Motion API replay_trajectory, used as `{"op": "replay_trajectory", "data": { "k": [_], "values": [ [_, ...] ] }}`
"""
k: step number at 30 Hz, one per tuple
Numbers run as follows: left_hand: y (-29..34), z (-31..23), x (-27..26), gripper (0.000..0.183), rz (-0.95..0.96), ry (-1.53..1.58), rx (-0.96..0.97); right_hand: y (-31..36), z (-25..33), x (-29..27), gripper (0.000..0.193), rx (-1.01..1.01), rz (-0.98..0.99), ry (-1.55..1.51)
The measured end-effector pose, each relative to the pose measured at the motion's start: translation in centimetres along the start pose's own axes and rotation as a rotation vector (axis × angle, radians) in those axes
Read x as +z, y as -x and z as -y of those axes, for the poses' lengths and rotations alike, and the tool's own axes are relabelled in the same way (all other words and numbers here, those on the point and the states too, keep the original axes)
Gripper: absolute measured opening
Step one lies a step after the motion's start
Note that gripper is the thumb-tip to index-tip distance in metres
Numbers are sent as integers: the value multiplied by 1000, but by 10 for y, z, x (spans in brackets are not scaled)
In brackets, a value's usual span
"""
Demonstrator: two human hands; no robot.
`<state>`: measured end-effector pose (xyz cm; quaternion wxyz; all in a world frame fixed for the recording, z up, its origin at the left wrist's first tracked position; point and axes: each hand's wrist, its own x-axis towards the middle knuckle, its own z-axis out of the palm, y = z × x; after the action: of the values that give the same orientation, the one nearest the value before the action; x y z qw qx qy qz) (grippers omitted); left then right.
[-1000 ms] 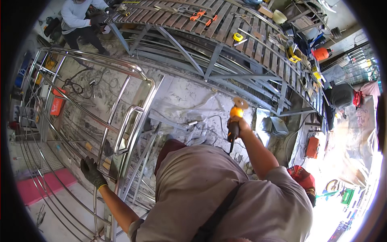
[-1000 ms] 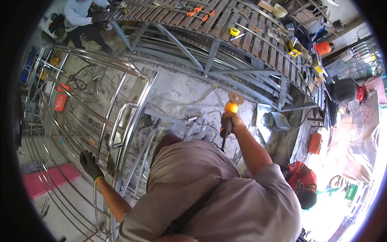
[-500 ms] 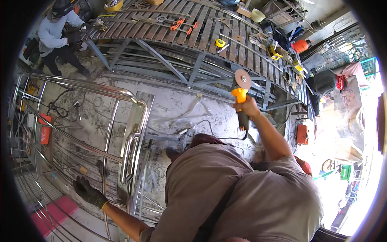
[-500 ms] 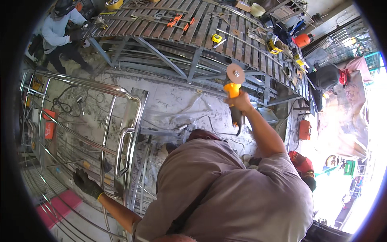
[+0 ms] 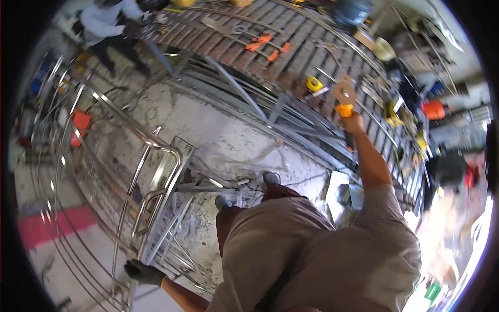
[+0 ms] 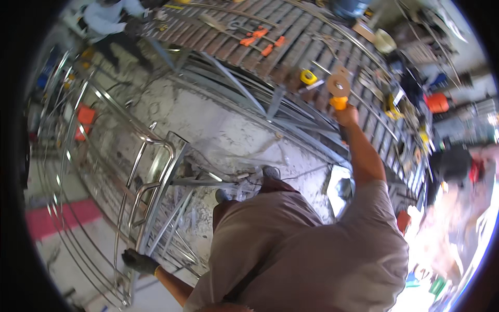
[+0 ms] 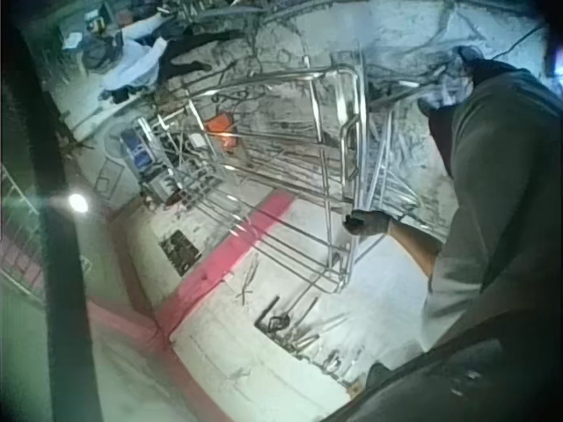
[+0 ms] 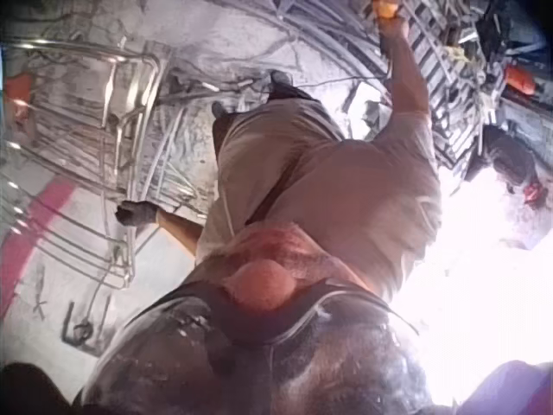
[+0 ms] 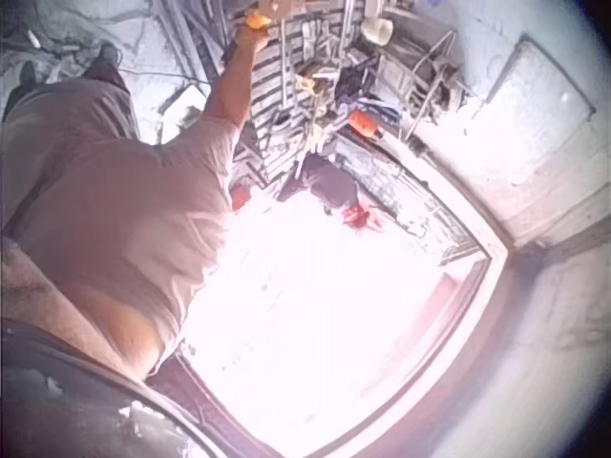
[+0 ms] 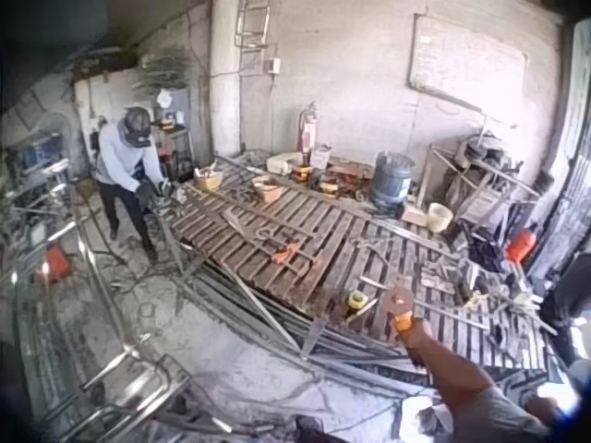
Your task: Measuring, marking, and using an angle grinder to cut or trim components of a stainless steel rack/frame.
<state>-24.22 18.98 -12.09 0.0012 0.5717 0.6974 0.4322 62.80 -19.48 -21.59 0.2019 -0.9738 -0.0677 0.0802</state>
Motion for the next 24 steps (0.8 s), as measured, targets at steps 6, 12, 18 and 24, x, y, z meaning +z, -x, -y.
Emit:
{"op": "replay_trajectory", "data": {
  "k": [6, 12, 18, 24],
  "values": [
    [132, -62, -34, 48, 182, 19, -37, -78, -42, -23, 53, -143, 65, 189],
    [240, -62, -28, 63, 627, -205, 98, -75, -30, -34, 61, -214, 129, 359],
    [356, -23, -28, 70, 1087, -385, -25, -48, 56, -49, 33, -134, 197, 792],
    [419, 11, -40, 71, 1066, -548, -342, -66, 88, 21, 23, -593, 39, 768]
  ]
}}
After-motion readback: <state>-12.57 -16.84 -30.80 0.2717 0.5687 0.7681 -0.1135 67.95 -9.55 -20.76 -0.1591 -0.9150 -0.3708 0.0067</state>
